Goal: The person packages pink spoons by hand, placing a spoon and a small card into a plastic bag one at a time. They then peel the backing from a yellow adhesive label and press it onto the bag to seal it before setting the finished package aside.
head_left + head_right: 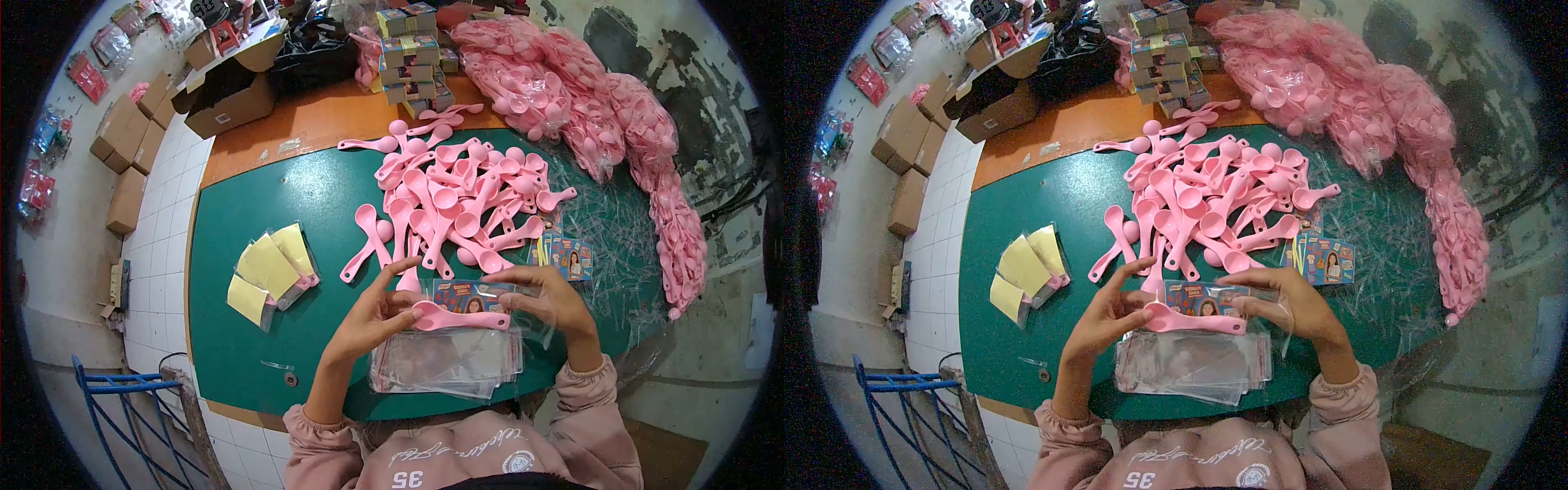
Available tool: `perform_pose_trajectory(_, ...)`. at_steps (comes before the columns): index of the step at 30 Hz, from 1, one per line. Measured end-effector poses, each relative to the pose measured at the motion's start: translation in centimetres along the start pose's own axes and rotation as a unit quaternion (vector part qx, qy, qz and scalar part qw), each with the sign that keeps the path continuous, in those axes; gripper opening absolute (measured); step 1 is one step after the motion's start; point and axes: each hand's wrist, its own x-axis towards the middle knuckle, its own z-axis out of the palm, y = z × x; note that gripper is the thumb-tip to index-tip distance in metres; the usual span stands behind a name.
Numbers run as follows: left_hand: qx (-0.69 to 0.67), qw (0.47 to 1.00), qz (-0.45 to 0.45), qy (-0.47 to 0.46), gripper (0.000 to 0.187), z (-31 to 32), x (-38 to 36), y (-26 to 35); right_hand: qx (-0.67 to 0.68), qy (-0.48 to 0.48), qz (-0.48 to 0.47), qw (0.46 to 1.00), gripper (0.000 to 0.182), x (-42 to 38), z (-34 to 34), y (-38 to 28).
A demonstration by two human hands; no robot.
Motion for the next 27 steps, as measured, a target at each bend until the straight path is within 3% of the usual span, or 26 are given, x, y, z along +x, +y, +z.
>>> perform_pose_trajectory(4,-0.02,0.999,-0.001,0.031,0.062,1.3,-0.3,-0.3,-0.104,0.011,0.037,0.994,0.022,-0.7,-0.5,1.1)
perform_pose_trajectory(7,-0.026,0.999,0.007,0.028,0.059,1.9,-0.5,-0.5,-0.04,0.046,-0.019,0.998,0.019,-0.7,0.2,1.7)
perform_pose_trajectory(9,-0.019,0.999,0.011,0.032,0.057,2.2,-0.6,-0.9,-0.053,0.061,-0.005,0.997,0.019,-1.0,0.4,1.8)
perform_pose_trajectory(11,0.116,0.98,0.083,0.139,0.056,2.6,-0.7,-2.1,-0.065,0.075,0.011,0.995,0.019,-1.5,0.7,1.6)
perform_pose_trajectory(13,0.128,0.975,0.078,0.162,0.057,3.8,-1.6,-2.9,-0.216,0.141,-0.069,0.964,0.021,-2.3,1.4,1.0)
perform_pose_trajectory(14,0.142,0.97,0.075,0.184,0.059,4.6,-2.1,-3.4,-0.216,0.141,-0.068,0.964,0.021,-2.8,2.0,0.7)
perform_pose_trajectory(15,0.008,0.993,0.046,0.111,0.058,5.3,-2.5,-4.8,-0.245,0.103,-0.095,0.959,0.023,-3.2,2.7,0.4)
perform_pose_trajectory(16,0.007,0.993,0.044,0.11,0.058,6.1,-3.1,-4.9,-0.274,0.064,-0.12,0.952,0.025,-3.6,3.2,-0.1)
perform_pose_trajectory(17,-0.099,0.991,-0.031,0.09,0.059,7.0,-3.7,-4.4,-0.303,-0.055,-0.116,0.944,0.037,-3.9,3.2,-1.0)
perform_pose_trajectory(18,-0.203,0.971,-0.105,0.069,0.06,7.7,-4.3,-4.4,-0.302,-0.056,-0.113,0.945,0.037,-4.3,3.4,-0.7)
perform_pose_trajectory(19,-0.247,0.963,-0.089,0.065,0.065,8.0,-4.7,-5.3,-0.312,-0.103,-0.127,0.936,0.039,-4.9,3.8,-0.3)
perform_pose_trajectory(21,-0.229,0.966,-0.083,0.081,0.068,8.7,-5.6,-5.4,-0.313,-0.169,-0.122,0.927,0.039,-5.5,4.1,0.1)
perform_pose_trajectory(23,-0.156,0.976,-0.103,0.108,0.074,9.0,-6.5,-4.9,-0.348,-0.166,-0.116,0.915,0.041,-6.0,4.2,0.5)
perform_pose_trajectory(27,-0.164,0.981,-0.076,0.075,0.077,9.0,-7.5,-6.4,-0.393,-0.18,-0.104,0.896,0.042,-6.3,4.9,1.3)
